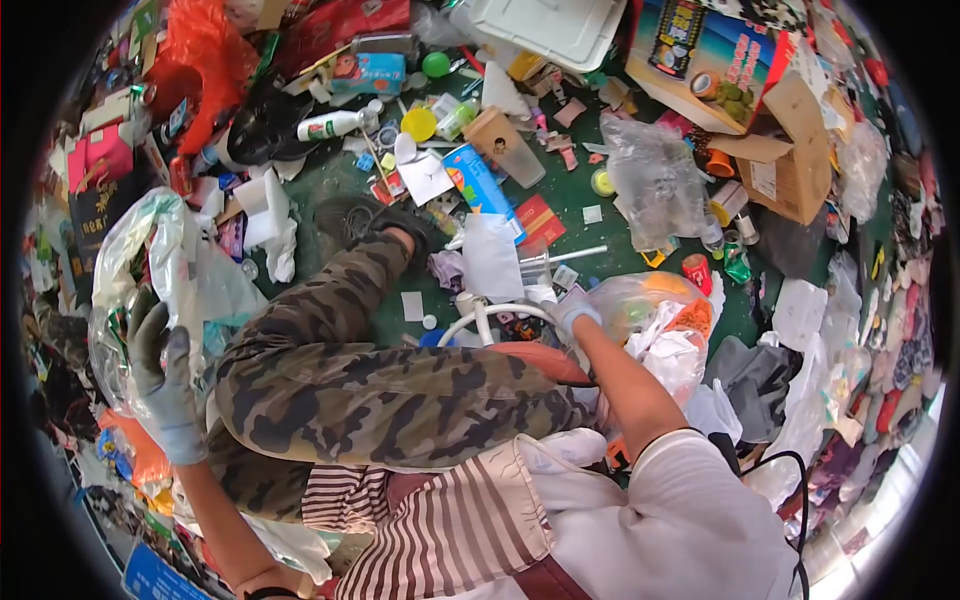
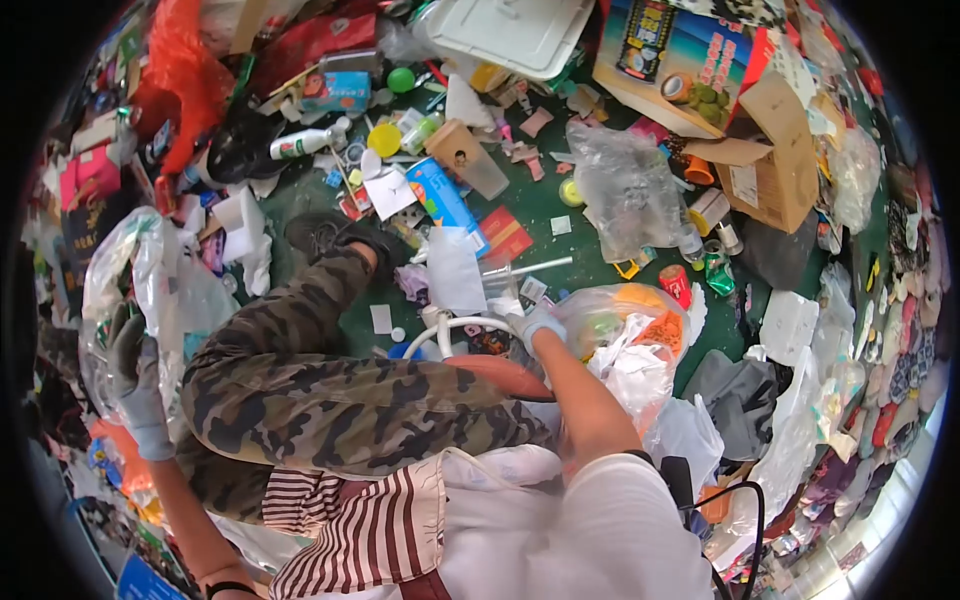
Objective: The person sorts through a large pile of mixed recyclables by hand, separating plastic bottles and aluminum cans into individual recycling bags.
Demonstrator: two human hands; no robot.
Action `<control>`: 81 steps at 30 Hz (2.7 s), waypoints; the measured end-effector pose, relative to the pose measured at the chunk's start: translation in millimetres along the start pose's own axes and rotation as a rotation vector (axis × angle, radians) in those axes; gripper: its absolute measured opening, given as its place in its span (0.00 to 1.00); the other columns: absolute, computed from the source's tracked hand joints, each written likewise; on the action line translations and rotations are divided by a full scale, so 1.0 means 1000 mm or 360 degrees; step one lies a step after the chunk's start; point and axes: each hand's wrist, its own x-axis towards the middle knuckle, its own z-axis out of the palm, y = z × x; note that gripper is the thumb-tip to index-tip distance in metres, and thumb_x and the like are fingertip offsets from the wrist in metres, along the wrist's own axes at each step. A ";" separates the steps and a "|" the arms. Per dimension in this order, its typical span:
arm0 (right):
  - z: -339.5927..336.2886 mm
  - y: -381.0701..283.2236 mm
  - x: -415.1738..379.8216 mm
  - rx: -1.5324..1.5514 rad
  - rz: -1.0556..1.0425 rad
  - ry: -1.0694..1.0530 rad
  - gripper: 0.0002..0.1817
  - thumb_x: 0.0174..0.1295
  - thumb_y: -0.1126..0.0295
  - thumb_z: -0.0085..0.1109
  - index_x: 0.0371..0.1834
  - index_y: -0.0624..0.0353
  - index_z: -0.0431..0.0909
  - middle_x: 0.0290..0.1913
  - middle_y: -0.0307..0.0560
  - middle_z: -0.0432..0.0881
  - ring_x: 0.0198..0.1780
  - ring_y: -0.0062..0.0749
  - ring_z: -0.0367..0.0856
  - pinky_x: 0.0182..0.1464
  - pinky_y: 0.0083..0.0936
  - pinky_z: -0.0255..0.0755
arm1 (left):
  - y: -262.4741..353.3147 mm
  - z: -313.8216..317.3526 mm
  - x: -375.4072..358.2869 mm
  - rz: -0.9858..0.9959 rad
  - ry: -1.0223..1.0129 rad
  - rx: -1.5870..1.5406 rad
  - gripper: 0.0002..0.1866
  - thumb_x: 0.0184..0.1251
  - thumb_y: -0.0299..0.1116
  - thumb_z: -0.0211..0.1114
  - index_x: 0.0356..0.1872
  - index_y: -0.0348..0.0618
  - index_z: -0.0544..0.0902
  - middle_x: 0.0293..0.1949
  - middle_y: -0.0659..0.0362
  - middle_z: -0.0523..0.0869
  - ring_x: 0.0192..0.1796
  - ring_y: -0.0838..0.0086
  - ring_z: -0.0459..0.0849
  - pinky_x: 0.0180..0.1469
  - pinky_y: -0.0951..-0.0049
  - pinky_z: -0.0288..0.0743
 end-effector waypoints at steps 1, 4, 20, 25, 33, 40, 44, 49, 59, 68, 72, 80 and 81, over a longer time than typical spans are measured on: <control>-0.006 0.006 -0.004 -0.0065 -0.0049 -0.0152 0.43 0.47 0.41 0.57 0.60 0.64 0.64 0.53 0.57 0.75 0.53 0.41 0.76 0.52 0.34 0.70 | -0.012 0.007 -0.005 -0.0254 -0.0015 -0.0157 0.16 0.63 0.26 0.59 0.53 0.39 0.75 0.62 0.54 0.68 0.59 0.71 0.71 0.59 0.74 0.66; 0.027 0.051 0.043 0.0415 -0.0012 -0.0136 0.41 0.47 0.50 0.63 0.63 0.56 0.57 0.43 0.51 0.79 0.48 0.35 0.78 0.50 0.34 0.71 | -0.048 0.021 -0.016 -0.0803 -0.0093 -0.0647 0.16 0.64 0.28 0.59 0.53 0.38 0.74 0.60 0.55 0.71 0.57 0.73 0.72 0.58 0.75 0.67; 0.025 -0.010 -0.023 0.1221 -0.0184 -0.0002 0.52 0.37 0.66 0.73 0.65 0.57 0.49 0.42 0.52 0.77 0.39 0.33 0.79 0.34 0.29 0.77 | 0.026 0.001 -0.043 -0.0690 -0.0439 -0.0589 0.22 0.60 0.46 0.60 0.46 0.35 0.77 0.54 0.48 0.75 0.50 0.65 0.77 0.55 0.68 0.67; 0.072 -0.044 0.056 0.0911 0.0163 0.0388 0.43 0.39 0.68 0.71 0.61 0.55 0.57 0.46 0.50 0.77 0.44 0.35 0.79 0.41 0.33 0.76 | 0.040 0.004 -0.068 -0.0610 -0.0634 -0.0449 0.27 0.59 0.51 0.59 0.45 0.34 0.77 0.54 0.47 0.75 0.45 0.70 0.77 0.50 0.69 0.68; -0.062 -0.288 0.043 0.1982 -0.1291 -0.1037 0.18 0.65 0.59 0.43 0.54 0.51 0.72 0.52 0.39 0.77 0.54 0.32 0.73 0.62 0.34 0.63 | 0.022 0.010 -0.082 -0.0739 -0.0470 -0.0544 0.21 0.61 0.42 0.60 0.47 0.34 0.77 0.55 0.52 0.75 0.46 0.73 0.76 0.50 0.73 0.69; -0.012 -0.260 -0.026 0.0440 -0.1847 0.1234 0.17 0.48 0.68 0.64 0.41 0.63 0.73 0.39 0.52 0.77 0.39 0.40 0.76 0.44 0.31 0.70 | 0.016 -0.002 -0.078 -0.0747 -0.0359 -0.0591 0.20 0.61 0.40 0.62 0.47 0.34 0.77 0.53 0.52 0.76 0.46 0.74 0.77 0.50 0.73 0.70; 0.078 -0.180 -0.070 -0.1889 -0.3391 -0.0382 0.12 0.46 0.59 0.56 0.35 0.45 0.80 0.58 0.46 0.71 0.63 0.41 0.65 0.64 0.43 0.58 | 0.031 0.000 -0.074 -0.0745 -0.0250 -0.0580 0.20 0.60 0.42 0.62 0.46 0.35 0.78 0.52 0.51 0.77 0.48 0.69 0.76 0.53 0.69 0.69; 0.195 -0.153 -0.009 -0.2916 -0.3714 -0.0071 0.13 0.59 0.55 0.50 0.41 0.43 0.80 0.60 0.42 0.69 0.65 0.40 0.61 0.67 0.53 0.44 | 0.040 0.001 -0.069 -0.0299 -0.0636 -0.0199 0.17 0.55 0.38 0.64 0.43 0.40 0.80 0.49 0.51 0.79 0.56 0.59 0.71 0.59 0.61 0.62; -0.016 -0.295 0.002 -0.2252 -0.2133 0.1238 0.14 0.49 0.70 0.53 0.40 0.53 0.81 0.40 0.47 0.81 0.45 0.42 0.79 0.50 0.48 0.67 | 0.036 -0.003 -0.072 -0.0202 -0.0781 -0.0019 0.18 0.58 0.34 0.60 0.48 0.34 0.76 0.51 0.50 0.78 0.52 0.66 0.76 0.54 0.70 0.69; -0.034 -0.099 -0.019 -0.1259 -0.2159 0.0934 0.46 0.38 0.57 0.69 0.65 0.50 0.59 0.67 0.54 0.57 0.66 0.47 0.58 0.65 0.42 0.52 | 0.036 0.004 -0.078 -0.0356 -0.0700 -0.0045 0.17 0.57 0.34 0.61 0.46 0.33 0.78 0.50 0.49 0.78 0.54 0.61 0.75 0.53 0.66 0.70; -0.020 0.034 -0.030 -0.1389 -0.1149 0.0754 0.50 0.41 0.47 0.66 0.69 0.49 0.53 0.69 0.55 0.54 0.68 0.48 0.54 0.66 0.57 0.42 | 0.031 0.014 -0.082 -0.0379 -0.0656 -0.0012 0.17 0.58 0.33 0.60 0.46 0.34 0.78 0.50 0.51 0.78 0.50 0.66 0.76 0.50 0.70 0.72; 0.008 0.159 -0.032 -0.1755 -0.0391 0.0265 0.36 0.53 0.52 0.56 0.66 0.48 0.60 0.69 0.47 0.57 0.70 0.43 0.53 0.68 0.58 0.39 | 0.020 0.032 -0.070 -0.0422 -0.0865 -0.0194 0.16 0.60 0.29 0.58 0.48 0.34 0.76 0.43 0.57 0.79 0.41 0.76 0.77 0.45 0.77 0.71; 0.011 0.166 -0.023 -0.1798 -0.0407 0.0273 0.33 0.55 0.53 0.54 0.65 0.48 0.62 0.68 0.46 0.59 0.70 0.42 0.55 0.68 0.58 0.39 | 0.020 0.033 -0.066 -0.0474 -0.0923 -0.0172 0.16 0.61 0.30 0.59 0.49 0.34 0.76 0.42 0.57 0.79 0.41 0.77 0.76 0.45 0.77 0.71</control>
